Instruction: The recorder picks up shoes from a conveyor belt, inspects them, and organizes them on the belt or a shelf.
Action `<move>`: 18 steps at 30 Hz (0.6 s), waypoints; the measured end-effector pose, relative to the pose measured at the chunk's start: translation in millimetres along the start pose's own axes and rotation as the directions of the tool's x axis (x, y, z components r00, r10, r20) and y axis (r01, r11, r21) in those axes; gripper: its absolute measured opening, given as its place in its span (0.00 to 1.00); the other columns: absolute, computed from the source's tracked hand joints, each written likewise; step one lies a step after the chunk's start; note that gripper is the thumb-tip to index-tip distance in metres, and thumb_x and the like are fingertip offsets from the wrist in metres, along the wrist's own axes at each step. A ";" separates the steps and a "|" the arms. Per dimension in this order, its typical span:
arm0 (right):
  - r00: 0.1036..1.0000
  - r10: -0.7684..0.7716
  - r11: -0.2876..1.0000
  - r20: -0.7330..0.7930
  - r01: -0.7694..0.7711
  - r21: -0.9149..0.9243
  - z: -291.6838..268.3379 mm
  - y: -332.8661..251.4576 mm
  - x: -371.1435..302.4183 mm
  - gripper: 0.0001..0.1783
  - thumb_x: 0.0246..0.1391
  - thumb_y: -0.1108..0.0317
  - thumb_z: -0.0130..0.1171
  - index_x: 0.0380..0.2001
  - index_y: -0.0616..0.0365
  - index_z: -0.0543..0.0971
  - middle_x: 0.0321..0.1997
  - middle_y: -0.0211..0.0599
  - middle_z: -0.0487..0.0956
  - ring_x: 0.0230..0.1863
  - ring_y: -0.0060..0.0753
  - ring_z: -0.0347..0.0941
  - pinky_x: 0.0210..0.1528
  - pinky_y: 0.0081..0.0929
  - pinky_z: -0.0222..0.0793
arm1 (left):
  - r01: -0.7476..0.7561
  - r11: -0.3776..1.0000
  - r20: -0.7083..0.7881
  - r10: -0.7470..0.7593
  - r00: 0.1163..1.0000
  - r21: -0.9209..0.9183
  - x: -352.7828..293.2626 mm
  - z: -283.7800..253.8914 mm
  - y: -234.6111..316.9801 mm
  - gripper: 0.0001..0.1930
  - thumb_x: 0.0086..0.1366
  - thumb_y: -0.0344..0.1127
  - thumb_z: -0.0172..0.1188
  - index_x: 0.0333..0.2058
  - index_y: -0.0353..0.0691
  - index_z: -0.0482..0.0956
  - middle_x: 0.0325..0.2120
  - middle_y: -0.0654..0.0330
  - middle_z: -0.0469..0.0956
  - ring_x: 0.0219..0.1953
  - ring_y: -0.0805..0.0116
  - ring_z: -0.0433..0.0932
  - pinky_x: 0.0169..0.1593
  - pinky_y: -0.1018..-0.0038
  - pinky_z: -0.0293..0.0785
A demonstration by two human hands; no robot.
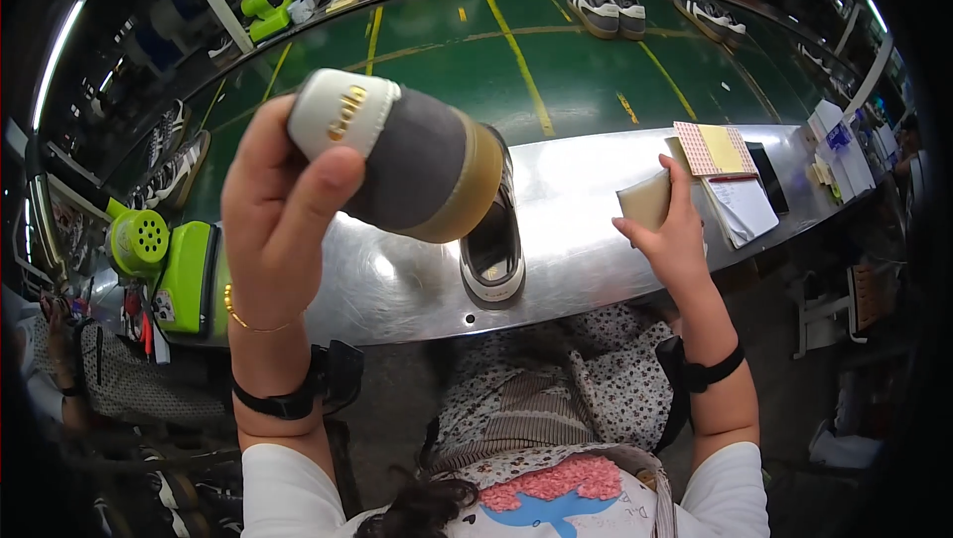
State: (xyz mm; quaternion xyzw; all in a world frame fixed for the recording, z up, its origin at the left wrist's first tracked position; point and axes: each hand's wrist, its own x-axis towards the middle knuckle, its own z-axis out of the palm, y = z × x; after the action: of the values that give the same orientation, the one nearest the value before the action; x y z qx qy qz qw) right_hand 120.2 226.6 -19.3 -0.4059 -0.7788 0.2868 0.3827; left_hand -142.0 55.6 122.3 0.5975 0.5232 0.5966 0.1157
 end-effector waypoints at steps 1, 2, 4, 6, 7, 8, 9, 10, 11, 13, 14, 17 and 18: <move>0.999 0.033 0.999 0.010 -0.033 -0.030 2.9 -2.7 -0.9 0.43 0.36 0.65 0.67 0.56 0.60 0.57 0.47 0.53 0.70 0.47 0.49 0.68 0.49 0.38 0.64 | 0.149 0.983 0.068 -0.157 0.985 0.111 -3.5 3.2 -5.8 0.15 0.61 0.39 0.57 0.40 0.31 0.72 0.31 0.61 0.74 0.32 0.73 0.73 0.38 0.79 0.68; 0.998 0.054 0.997 0.044 -0.056 0.045 5.5 -5.3 -2.3 0.42 0.35 0.64 0.68 0.54 0.61 0.58 0.43 0.52 0.71 0.44 0.45 0.70 0.46 0.35 0.66 | 0.180 0.952 0.143 -0.220 0.965 0.245 -2.0 8.7 -18.2 0.15 0.60 0.39 0.58 0.37 0.31 0.72 0.28 0.58 0.74 0.30 0.71 0.73 0.35 0.78 0.68; 0.994 0.063 0.976 0.094 -0.081 0.202 11.5 -10.2 -5.4 0.37 0.35 0.60 0.70 0.47 0.62 0.63 0.34 0.45 0.73 0.34 0.34 0.72 0.36 0.29 0.69 | 0.198 0.906 0.287 -0.316 0.904 0.373 -2.9 26.1 -47.3 0.15 0.57 0.40 0.61 0.33 0.32 0.73 0.24 0.54 0.74 0.27 0.67 0.74 0.32 0.75 0.68; 0.985 0.115 0.975 0.126 -0.136 0.174 17.9 -15.3 -7.9 0.36 0.35 0.60 0.70 0.45 0.62 0.63 0.32 0.44 0.73 0.32 0.32 0.72 0.35 0.28 0.69 | 0.179 0.909 0.353 -0.319 0.879 0.376 -12.6 33.3 -63.7 0.17 0.53 0.42 0.64 0.31 0.33 0.73 0.23 0.53 0.74 0.25 0.64 0.74 0.31 0.73 0.69; 0.984 0.105 0.967 0.144 -0.134 0.217 21.3 -18.3 -7.6 0.34 0.35 0.60 0.70 0.43 0.62 0.63 0.30 0.43 0.73 0.30 0.30 0.71 0.33 0.26 0.69 | 0.187 0.898 0.345 -0.335 0.877 0.398 -18.3 33.6 -67.4 0.19 0.51 0.44 0.66 0.31 0.33 0.73 0.23 0.53 0.75 0.25 0.63 0.74 0.31 0.72 0.69; 0.981 0.133 0.947 0.139 -0.167 0.274 24.4 -21.9 -9.0 0.27 0.36 0.63 0.70 0.37 0.61 0.66 0.29 0.40 0.74 0.30 0.28 0.71 0.33 0.24 0.68 | 0.178 0.906 0.388 -0.334 0.859 0.384 -20.0 30.0 -70.9 0.21 0.48 0.45 0.68 0.32 0.34 0.74 0.23 0.54 0.76 0.25 0.64 0.75 0.31 0.72 0.69; 0.979 0.145 0.952 0.142 -0.177 0.251 27.8 -25.6 -8.0 0.27 0.36 0.63 0.70 0.37 0.61 0.66 0.29 0.40 0.74 0.30 0.28 0.71 0.33 0.24 0.68 | 0.179 0.905 0.394 -0.337 0.855 0.385 -23.3 28.2 -72.1 0.21 0.48 0.45 0.68 0.32 0.34 0.74 0.23 0.54 0.76 0.25 0.64 0.75 0.31 0.72 0.69; 0.983 0.079 0.922 0.167 -0.135 0.362 31.5 -30.1 -6.3 0.24 0.38 0.65 0.69 0.35 0.60 0.67 0.28 0.38 0.74 0.30 0.26 0.70 0.33 0.24 0.68 | 0.213 0.905 0.378 -0.355 0.855 0.367 -26.0 27.1 -72.9 0.21 0.48 0.45 0.69 0.32 0.34 0.74 0.23 0.55 0.76 0.25 0.64 0.76 0.31 0.73 0.70; 0.980 0.034 0.876 0.194 -0.122 0.466 35.2 -35.0 -3.8 0.20 0.39 0.68 0.68 0.33 0.60 0.69 0.27 0.35 0.75 0.30 0.25 0.70 0.33 0.23 0.68 | 0.251 0.906 0.356 -0.371 0.857 0.340 -28.1 25.4 -72.4 0.21 0.47 0.44 0.69 0.33 0.34 0.75 0.23 0.55 0.76 0.25 0.64 0.76 0.32 0.73 0.70; 0.982 -0.009 0.867 0.189 -0.086 0.491 41.7 -45.8 2.7 0.13 0.39 0.72 0.67 0.28 0.58 0.72 0.25 0.32 0.75 0.30 0.26 0.71 0.33 0.24 0.67 | 0.217 0.902 0.362 -0.356 0.862 0.372 -29.5 24.9 -73.0 0.21 0.48 0.45 0.68 0.33 0.35 0.75 0.23 0.56 0.77 0.26 0.65 0.76 0.33 0.74 0.71; 0.977 -0.178 0.881 0.115 0.107 0.461 45.7 -51.8 8.0 0.12 0.39 0.73 0.67 0.27 0.57 0.73 0.25 0.31 0.75 0.30 0.29 0.71 0.34 0.26 0.66 | 0.220 0.905 0.359 -0.354 0.863 0.363 -30.1 24.7 -72.7 0.21 0.48 0.45 0.68 0.33 0.35 0.75 0.23 0.56 0.77 0.26 0.65 0.76 0.32 0.74 0.71; 0.891 -0.454 0.820 -0.010 0.422 0.388 54.3 -72.2 21.2 0.11 0.34 0.74 0.65 0.24 0.53 0.74 0.26 0.29 0.76 0.30 0.34 0.71 0.36 0.29 0.62 | 0.201 0.909 0.356 -0.335 0.872 0.364 -29.4 25.5 -75.4 0.21 0.49 0.46 0.67 0.33 0.35 0.75 0.23 0.55 0.76 0.26 0.62 0.76 0.32 0.73 0.70; 0.817 -0.575 0.761 -0.027 0.547 0.350 55.3 -78.7 24.0 0.10 0.33 0.73 0.64 0.24 0.53 0.75 0.26 0.28 0.76 0.30 0.33 0.71 0.36 0.28 0.62 | 0.190 0.906 0.366 -0.335 0.868 0.379 -29.3 25.6 -76.4 0.21 0.49 0.47 0.67 0.33 0.35 0.74 0.23 0.55 0.76 0.25 0.61 0.76 0.31 0.73 0.70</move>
State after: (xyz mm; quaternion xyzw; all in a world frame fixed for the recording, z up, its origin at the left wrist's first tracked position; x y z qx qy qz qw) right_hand 32.9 199.7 19.0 -0.0692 -0.8175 0.3060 0.4829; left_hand -150.3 78.2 40.0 0.6451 0.6554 0.3349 0.2055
